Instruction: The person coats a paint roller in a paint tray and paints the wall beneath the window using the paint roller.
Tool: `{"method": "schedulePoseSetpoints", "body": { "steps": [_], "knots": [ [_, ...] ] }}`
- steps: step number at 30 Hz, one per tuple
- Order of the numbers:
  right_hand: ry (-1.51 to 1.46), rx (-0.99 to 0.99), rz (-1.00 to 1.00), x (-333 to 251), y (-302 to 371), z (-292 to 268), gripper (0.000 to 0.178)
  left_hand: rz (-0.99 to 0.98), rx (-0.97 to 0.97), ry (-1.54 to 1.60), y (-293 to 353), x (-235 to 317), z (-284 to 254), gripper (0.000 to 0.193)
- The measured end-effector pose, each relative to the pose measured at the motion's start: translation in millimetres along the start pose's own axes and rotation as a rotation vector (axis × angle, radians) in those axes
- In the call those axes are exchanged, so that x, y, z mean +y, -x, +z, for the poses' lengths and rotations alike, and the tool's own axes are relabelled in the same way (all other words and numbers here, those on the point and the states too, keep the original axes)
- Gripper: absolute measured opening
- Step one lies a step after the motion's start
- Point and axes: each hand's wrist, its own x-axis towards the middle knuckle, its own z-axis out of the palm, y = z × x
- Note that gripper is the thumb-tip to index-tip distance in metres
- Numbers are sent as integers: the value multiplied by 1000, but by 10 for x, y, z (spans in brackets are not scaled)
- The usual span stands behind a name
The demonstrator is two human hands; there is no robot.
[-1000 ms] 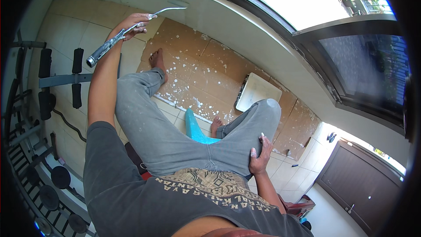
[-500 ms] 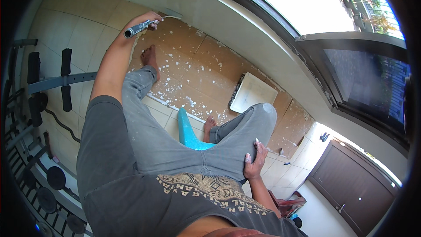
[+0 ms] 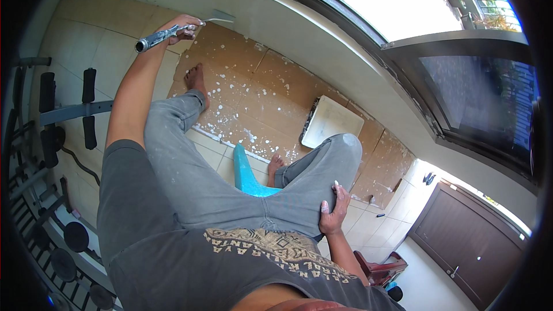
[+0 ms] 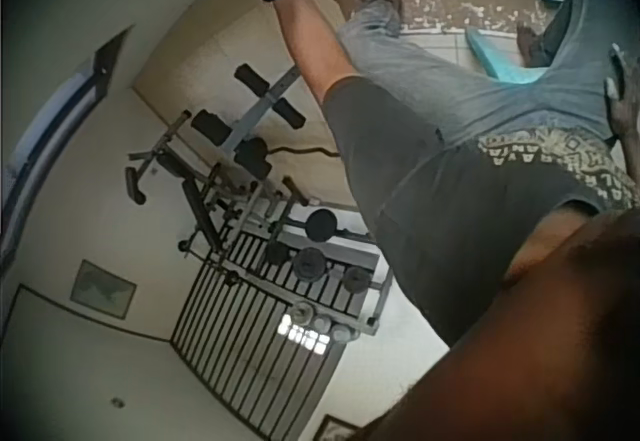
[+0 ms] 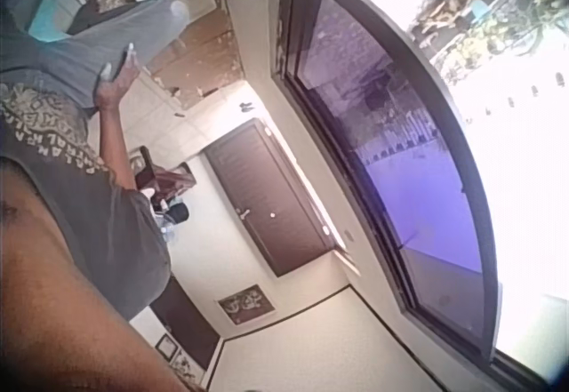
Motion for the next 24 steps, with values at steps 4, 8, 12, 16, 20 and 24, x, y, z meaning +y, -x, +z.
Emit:
{"method": "schedulePoseSetpoints", "body": {
  "steps": [4, 8, 12, 16, 20, 24],
  "knots": [
    [4, 24, -36, -3, 34, -16, 58, 87, -15, 67, 648, 363, 24, 16],
    [-26, 11, -32, -12, 32, -10, 58, 206, 72, 112, 1384, 696, 26, 28],
    [-18, 16, -19, 24, 47, -17, 57, 249, 81, 82, 1549, 843, 171, 31],
    [14, -10, -12, 6, 10, -15, 57, 183, -6, 71, 1153, 665, 254, 7],
    [32, -48, -16, 19, -25, 7, 61, 88, -4, 142, 196, 180, 106, 12],
    [52, -60, 13, -43, -86, -12, 60, -6, 64, 171, -562, -269, 105, 21]
  ]
}}
